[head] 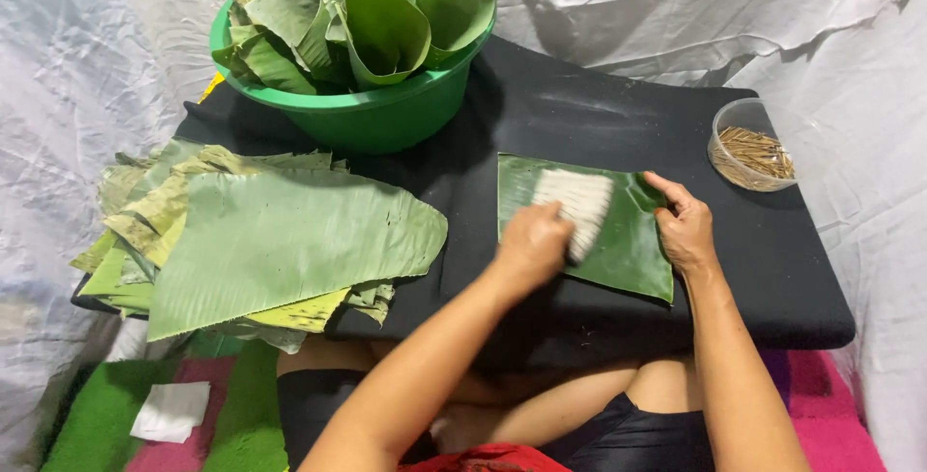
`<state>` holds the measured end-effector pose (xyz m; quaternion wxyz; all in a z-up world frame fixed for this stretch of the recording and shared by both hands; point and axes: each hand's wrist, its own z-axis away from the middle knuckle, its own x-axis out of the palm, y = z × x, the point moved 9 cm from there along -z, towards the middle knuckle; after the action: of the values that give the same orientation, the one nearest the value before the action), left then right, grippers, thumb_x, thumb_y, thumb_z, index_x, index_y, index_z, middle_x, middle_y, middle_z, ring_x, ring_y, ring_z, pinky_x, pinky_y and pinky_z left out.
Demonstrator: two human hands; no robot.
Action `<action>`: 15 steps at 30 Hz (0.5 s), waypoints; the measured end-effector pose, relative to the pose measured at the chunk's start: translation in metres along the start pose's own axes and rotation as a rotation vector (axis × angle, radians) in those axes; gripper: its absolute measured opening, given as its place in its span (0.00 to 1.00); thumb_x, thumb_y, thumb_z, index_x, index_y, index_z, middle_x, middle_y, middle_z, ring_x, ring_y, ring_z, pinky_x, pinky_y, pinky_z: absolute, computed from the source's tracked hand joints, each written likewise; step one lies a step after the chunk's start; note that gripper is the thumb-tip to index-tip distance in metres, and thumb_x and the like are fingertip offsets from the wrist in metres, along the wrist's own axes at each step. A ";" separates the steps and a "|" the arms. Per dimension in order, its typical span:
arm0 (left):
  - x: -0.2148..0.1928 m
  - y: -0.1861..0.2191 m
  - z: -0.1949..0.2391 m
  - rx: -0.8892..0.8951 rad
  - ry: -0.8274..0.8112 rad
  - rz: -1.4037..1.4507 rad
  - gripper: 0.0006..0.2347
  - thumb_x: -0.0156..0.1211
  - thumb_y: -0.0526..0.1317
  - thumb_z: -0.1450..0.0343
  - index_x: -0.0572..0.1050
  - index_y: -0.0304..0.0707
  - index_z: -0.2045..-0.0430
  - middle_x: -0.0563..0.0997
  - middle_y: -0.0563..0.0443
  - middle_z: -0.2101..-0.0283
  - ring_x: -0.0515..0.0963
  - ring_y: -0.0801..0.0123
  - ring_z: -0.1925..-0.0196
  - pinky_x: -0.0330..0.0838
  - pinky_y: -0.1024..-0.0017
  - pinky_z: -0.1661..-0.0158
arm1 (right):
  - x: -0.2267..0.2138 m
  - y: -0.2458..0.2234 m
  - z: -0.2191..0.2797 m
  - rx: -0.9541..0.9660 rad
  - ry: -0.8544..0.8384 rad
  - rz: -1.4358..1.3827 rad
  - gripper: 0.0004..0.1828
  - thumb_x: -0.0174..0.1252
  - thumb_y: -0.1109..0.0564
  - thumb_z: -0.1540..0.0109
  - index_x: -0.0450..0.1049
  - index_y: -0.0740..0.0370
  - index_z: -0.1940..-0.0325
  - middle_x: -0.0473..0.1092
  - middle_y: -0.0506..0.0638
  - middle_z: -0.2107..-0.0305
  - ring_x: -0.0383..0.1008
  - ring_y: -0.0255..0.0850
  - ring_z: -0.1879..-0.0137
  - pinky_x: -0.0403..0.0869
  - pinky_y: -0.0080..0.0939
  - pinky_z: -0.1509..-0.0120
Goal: Cleaning banana leaves with a cloth, folding them into cones, and securing them with small wooden sticks.
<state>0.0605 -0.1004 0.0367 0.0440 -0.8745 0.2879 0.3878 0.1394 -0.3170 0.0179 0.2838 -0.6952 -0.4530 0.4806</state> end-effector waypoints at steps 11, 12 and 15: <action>0.008 -0.013 -0.034 -0.094 0.002 -0.088 0.06 0.57 0.35 0.39 0.81 0.43 0.84 0.75 0.44 0.73 0.79 0.48 0.74 0.73 0.56 0.71 | -0.001 -0.006 -0.001 0.046 -0.003 -0.010 0.35 0.47 0.72 0.46 0.78 0.53 0.37 0.75 0.54 0.46 0.70 0.49 0.34 0.68 0.53 0.31; 0.010 0.005 -0.037 -0.066 0.016 -0.015 0.06 0.56 0.36 0.38 0.81 0.43 0.84 0.74 0.43 0.73 0.79 0.48 0.73 0.73 0.56 0.71 | -0.002 -0.007 -0.001 0.051 -0.001 -0.004 0.35 0.47 0.72 0.46 0.78 0.53 0.37 0.75 0.54 0.46 0.70 0.49 0.34 0.68 0.54 0.31; 0.025 0.036 -0.034 -0.015 -0.013 0.072 0.06 0.54 0.35 0.36 0.81 0.46 0.78 0.74 0.44 0.67 0.80 0.47 0.68 0.73 0.57 0.67 | 0.000 -0.006 -0.001 0.028 -0.014 -0.033 0.35 0.46 0.74 0.46 0.78 0.55 0.38 0.75 0.55 0.46 0.70 0.48 0.34 0.69 0.52 0.32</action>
<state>0.0766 -0.1521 0.0484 0.0251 -0.8614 0.3159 0.3969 0.1385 -0.3141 0.0236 0.2980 -0.6803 -0.4597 0.4869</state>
